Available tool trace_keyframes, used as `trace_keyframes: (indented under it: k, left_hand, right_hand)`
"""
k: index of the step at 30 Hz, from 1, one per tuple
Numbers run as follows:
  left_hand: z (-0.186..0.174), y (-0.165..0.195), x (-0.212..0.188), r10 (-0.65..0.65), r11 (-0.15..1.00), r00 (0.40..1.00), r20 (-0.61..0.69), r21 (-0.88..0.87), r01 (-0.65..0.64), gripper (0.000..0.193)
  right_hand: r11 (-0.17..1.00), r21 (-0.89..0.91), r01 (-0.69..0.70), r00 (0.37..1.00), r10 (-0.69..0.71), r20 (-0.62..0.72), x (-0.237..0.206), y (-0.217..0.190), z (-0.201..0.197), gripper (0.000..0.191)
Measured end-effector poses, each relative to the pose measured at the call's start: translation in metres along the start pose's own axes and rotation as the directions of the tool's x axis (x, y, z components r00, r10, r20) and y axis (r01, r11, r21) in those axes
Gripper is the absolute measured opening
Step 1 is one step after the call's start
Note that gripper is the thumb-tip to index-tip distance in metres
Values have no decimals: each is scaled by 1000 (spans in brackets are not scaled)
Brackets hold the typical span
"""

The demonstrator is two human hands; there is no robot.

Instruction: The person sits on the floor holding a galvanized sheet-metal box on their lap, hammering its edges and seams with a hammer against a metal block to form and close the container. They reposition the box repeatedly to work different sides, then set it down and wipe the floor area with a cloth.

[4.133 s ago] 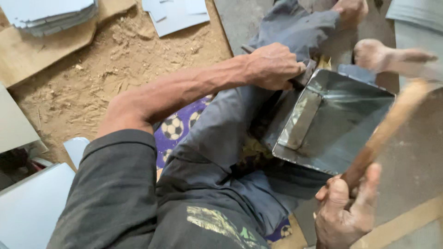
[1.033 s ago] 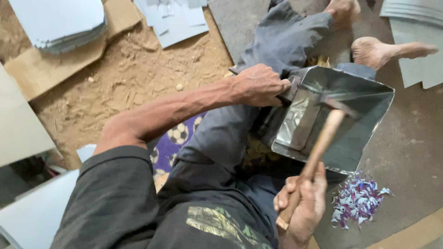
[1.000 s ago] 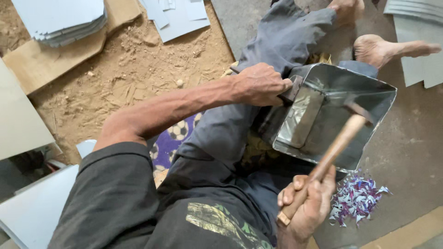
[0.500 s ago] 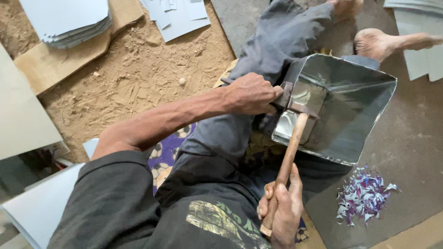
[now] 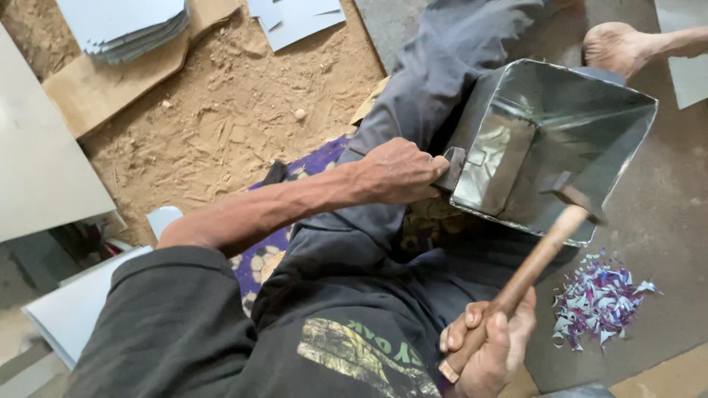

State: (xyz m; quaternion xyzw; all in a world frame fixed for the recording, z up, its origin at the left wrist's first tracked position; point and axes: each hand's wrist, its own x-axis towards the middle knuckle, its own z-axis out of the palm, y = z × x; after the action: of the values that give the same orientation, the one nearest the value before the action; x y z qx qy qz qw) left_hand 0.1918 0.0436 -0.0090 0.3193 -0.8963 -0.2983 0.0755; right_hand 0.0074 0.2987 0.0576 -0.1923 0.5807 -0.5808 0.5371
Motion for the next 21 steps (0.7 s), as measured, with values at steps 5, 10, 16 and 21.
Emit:
trace_keyframes:
  k: [5, 10, 16, 21]
  left_hand:
    - [0, 5, -6, -15, 1000, 1000, -27, -20, 14, 42]
    - [1, 8, -11, -14, 1000, 1000, 27, 13, 14, 47]
    - [-2, 12, -17, -16, 999, 1000, -23, 36, 17, 48]
    - [14, 20, -34, -56, 998, 998, -10, -33, 56, 49]
  right_hand:
    - [945, -104, -310, 943, 320, 95, -9, 5, -8, 78]
    - [998, 40, 46, 999, -46, -6, -16, 6, -15, 76]
    - [943, 81, -322, 933, 302, 196, -20, 1, -24, 74]
    - [337, -906, 258, 892, -444, 88, -16, -13, -33, 63]
